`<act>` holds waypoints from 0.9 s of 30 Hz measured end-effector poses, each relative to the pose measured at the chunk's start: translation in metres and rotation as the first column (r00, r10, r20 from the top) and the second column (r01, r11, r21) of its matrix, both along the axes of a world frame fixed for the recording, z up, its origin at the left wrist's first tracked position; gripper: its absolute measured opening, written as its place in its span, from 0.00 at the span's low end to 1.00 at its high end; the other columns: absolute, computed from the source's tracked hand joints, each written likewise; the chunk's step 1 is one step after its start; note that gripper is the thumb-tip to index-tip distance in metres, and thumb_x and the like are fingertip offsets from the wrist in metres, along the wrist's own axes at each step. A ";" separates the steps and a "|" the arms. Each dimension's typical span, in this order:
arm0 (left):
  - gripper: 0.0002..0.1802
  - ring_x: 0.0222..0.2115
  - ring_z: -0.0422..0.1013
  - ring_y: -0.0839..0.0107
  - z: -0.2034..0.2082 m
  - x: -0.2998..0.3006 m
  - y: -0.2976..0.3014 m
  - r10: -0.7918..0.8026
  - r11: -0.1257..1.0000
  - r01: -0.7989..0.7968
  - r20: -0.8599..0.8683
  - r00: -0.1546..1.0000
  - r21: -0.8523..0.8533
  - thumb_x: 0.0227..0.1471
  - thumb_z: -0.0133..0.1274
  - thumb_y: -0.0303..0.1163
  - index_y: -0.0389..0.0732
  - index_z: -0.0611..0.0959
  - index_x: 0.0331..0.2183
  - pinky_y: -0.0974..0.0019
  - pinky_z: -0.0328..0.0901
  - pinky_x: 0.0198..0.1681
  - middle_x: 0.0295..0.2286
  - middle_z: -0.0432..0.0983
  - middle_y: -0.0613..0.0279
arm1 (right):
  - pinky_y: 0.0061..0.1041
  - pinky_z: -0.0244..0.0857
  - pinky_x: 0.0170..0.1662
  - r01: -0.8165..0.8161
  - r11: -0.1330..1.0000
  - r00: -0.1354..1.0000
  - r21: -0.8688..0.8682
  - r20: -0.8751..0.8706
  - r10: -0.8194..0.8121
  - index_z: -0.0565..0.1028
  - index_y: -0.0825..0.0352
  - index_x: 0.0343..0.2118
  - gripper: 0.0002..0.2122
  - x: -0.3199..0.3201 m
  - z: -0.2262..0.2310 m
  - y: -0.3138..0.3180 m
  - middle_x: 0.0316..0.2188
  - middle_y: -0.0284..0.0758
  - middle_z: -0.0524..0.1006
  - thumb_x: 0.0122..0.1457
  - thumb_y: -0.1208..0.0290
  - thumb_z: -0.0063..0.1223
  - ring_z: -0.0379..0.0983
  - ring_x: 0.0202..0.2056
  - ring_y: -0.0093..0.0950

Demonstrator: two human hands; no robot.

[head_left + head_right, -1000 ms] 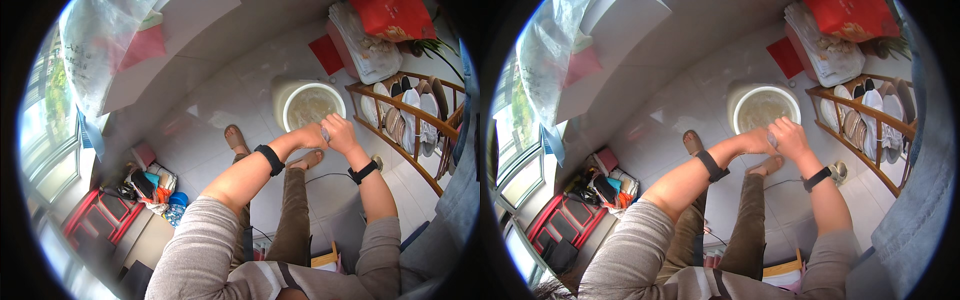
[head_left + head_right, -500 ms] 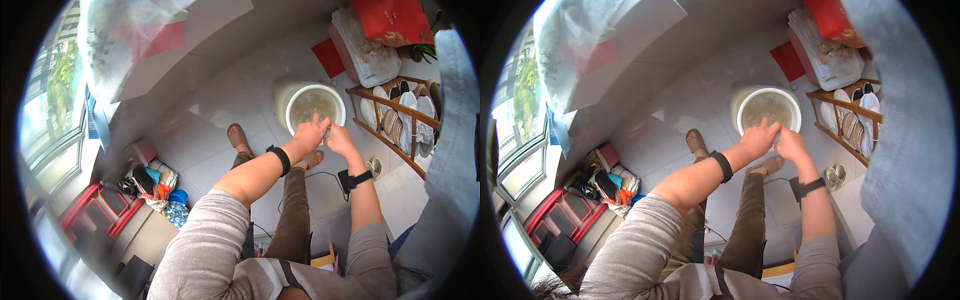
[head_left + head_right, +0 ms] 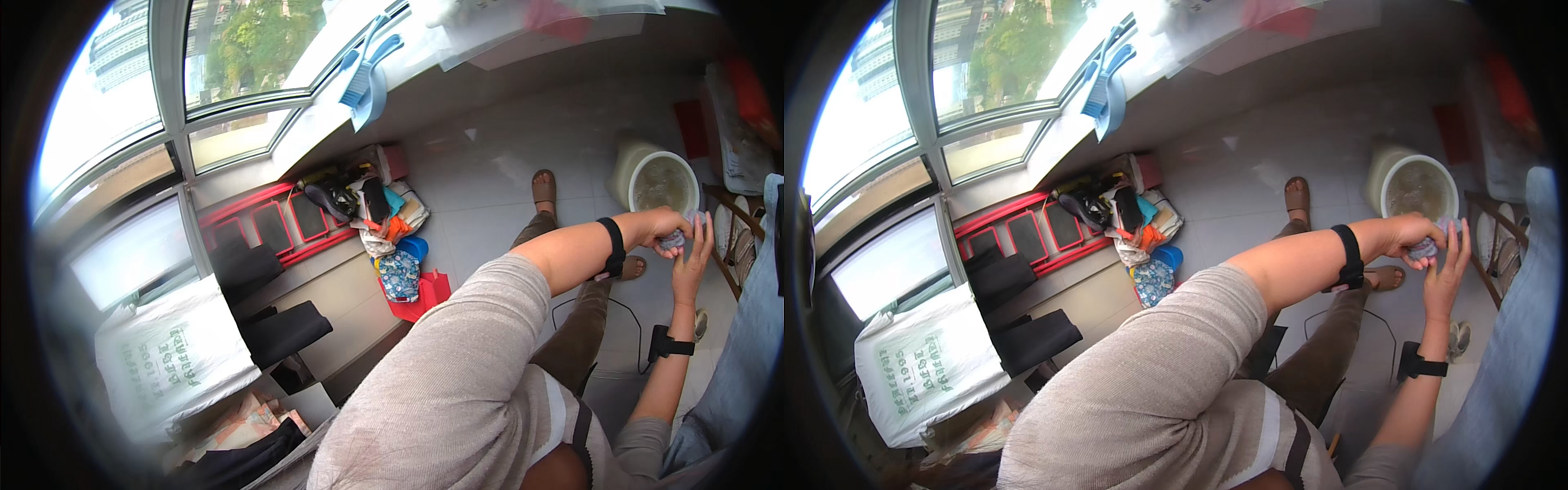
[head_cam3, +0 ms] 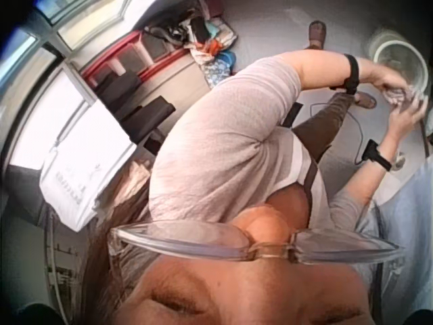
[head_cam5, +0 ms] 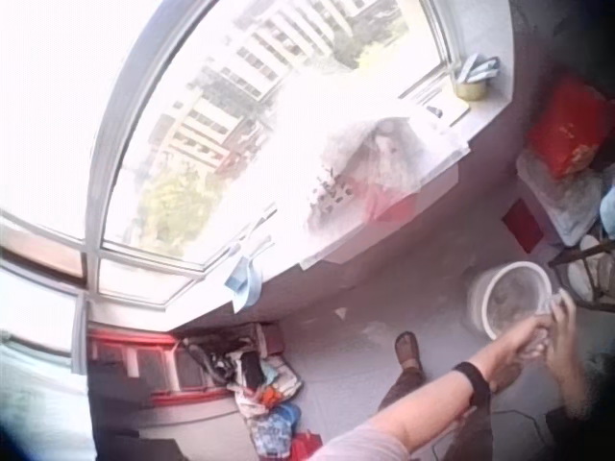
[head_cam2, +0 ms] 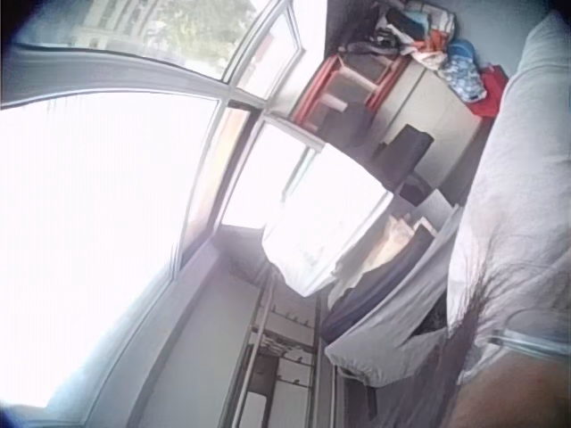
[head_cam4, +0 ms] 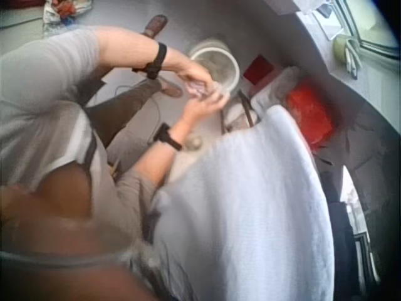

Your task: The person wipes a window frame and sill with a cloth, then rinses and wrings the cloth in a bucket of water. They proceed to wipe a wardrobe door and a sliding glass door, moving between surfaces while handling the cloth and bucket.

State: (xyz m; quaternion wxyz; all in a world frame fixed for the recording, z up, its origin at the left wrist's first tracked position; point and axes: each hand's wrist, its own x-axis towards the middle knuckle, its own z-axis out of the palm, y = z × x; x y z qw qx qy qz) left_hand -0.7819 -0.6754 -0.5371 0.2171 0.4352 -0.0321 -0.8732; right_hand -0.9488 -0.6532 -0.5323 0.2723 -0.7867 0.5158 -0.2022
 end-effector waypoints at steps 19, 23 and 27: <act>0.16 0.33 0.77 0.57 -0.033 -0.029 -0.005 0.009 0.294 0.884 0.926 0.377 -0.363 0.37 0.59 0.42 0.44 0.85 0.30 0.57 0.70 0.38 0.30 0.81 0.53 | 0.42 0.65 0.36 -0.004 0.932 0.899 0.362 -0.408 0.162 0.74 0.65 0.37 0.10 0.003 -0.001 -0.049 0.33 0.48 0.77 0.51 0.79 0.49 0.70 0.41 0.52; 0.17 0.33 0.78 0.60 -0.049 -0.039 -0.004 0.182 0.243 0.881 0.912 0.369 -0.405 0.37 0.58 0.40 0.45 0.84 0.33 0.57 0.70 0.35 0.29 0.81 0.57 | 0.33 0.66 0.35 -0.155 0.822 0.985 0.548 0.027 0.167 0.74 0.70 0.35 0.10 -0.006 -0.012 -0.063 0.28 0.44 0.79 0.48 0.81 0.49 0.77 0.32 0.34; 0.13 0.27 0.76 0.55 -0.051 -0.040 0.006 0.403 0.226 0.834 0.828 0.390 -0.503 0.36 0.59 0.37 0.43 0.83 0.29 0.56 0.71 0.30 0.29 0.78 0.54 | 0.25 0.63 0.30 -0.116 0.662 0.978 0.741 -0.029 0.205 0.74 0.68 0.32 0.09 -0.019 -0.021 -0.074 0.24 0.32 0.76 0.44 0.80 0.53 0.71 0.27 0.22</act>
